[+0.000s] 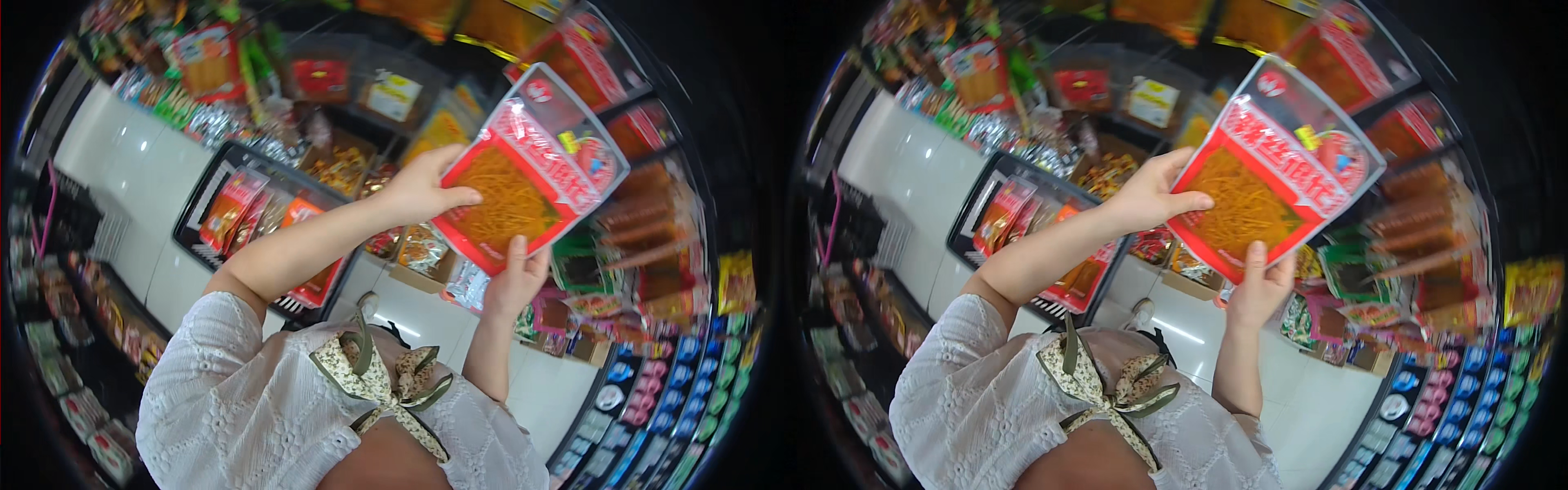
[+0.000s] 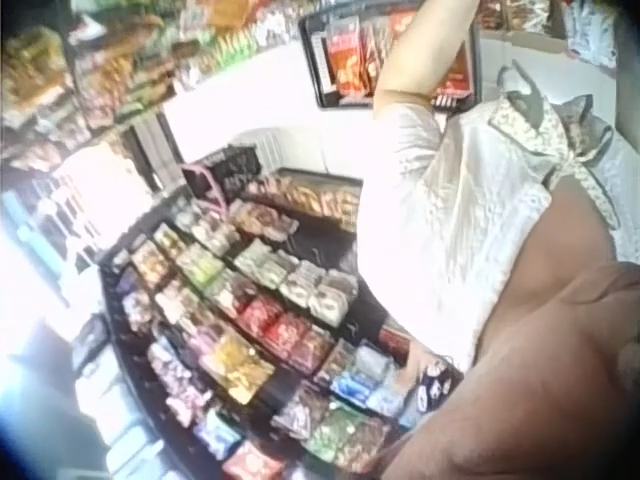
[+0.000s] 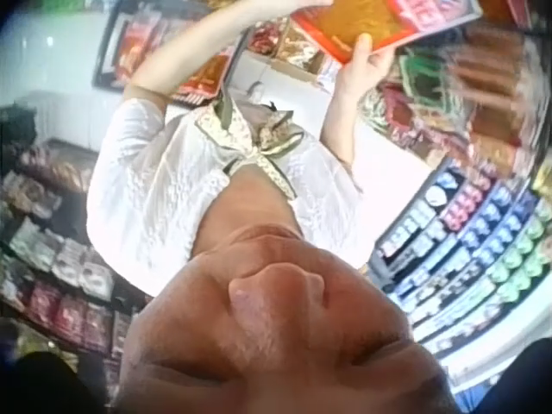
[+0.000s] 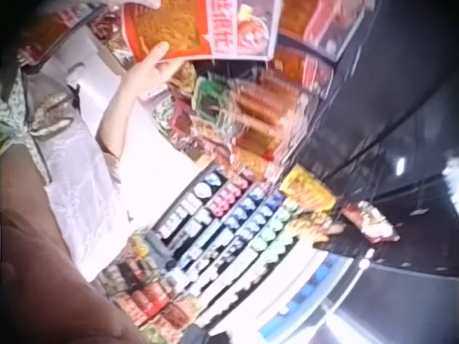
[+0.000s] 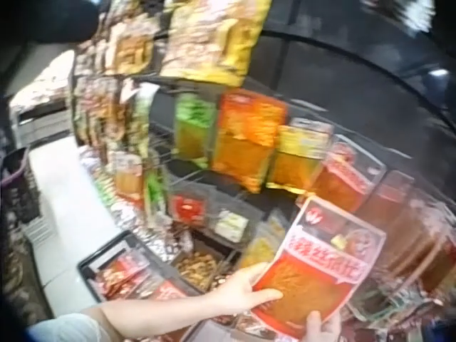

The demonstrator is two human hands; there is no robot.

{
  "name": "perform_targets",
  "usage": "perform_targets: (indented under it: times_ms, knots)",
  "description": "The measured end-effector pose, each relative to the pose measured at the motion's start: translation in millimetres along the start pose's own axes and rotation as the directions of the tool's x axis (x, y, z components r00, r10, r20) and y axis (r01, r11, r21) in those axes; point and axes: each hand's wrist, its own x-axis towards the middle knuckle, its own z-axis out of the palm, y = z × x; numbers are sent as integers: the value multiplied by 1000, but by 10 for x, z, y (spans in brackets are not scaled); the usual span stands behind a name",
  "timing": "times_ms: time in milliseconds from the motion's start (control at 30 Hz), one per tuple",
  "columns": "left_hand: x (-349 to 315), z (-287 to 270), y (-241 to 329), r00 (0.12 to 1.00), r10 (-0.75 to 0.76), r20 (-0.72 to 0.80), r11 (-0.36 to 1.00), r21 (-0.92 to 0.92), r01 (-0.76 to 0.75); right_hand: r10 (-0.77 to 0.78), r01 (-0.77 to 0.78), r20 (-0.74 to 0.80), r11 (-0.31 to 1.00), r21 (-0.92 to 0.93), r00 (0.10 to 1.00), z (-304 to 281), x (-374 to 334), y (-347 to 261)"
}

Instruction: The recorder is selecting various packaged snacks from supermarket shelves and placing them into a handheld shopping basket.

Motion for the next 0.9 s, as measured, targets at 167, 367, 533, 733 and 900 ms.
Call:
perform_targets:
  times_ms: [167, 367, 533, 733, 900]
  knots:
    - [-1190, -1380, -175, 925, -124, -358, 985, 69, 159, 318, -312, 487, 945, -94, 814, 992, -644, 651]
    - [-2588, -2714, -497, 724, -249, -643, 874, 171, 454, 540, -523, 724, 802, -288, 430, 1934, -1619, 1613]
    - [-3005, -3345, -327, 631, -252, -733, 755, 259, 602, 749, -605, 653, 571, -554, 109, 2603, -2054, 2124]
    - [-3182, -3794, -561, 629, -148, -763, 552, 464, 693, 821, -772, 570, 378, -511, 25, 2969, -2258, 2517]
    - [-3196, -3850, -839, 674, -28, -738, 334, 629, 702, 810, -890, 586, 265, -371, -3, 3012, -2271, 2614]
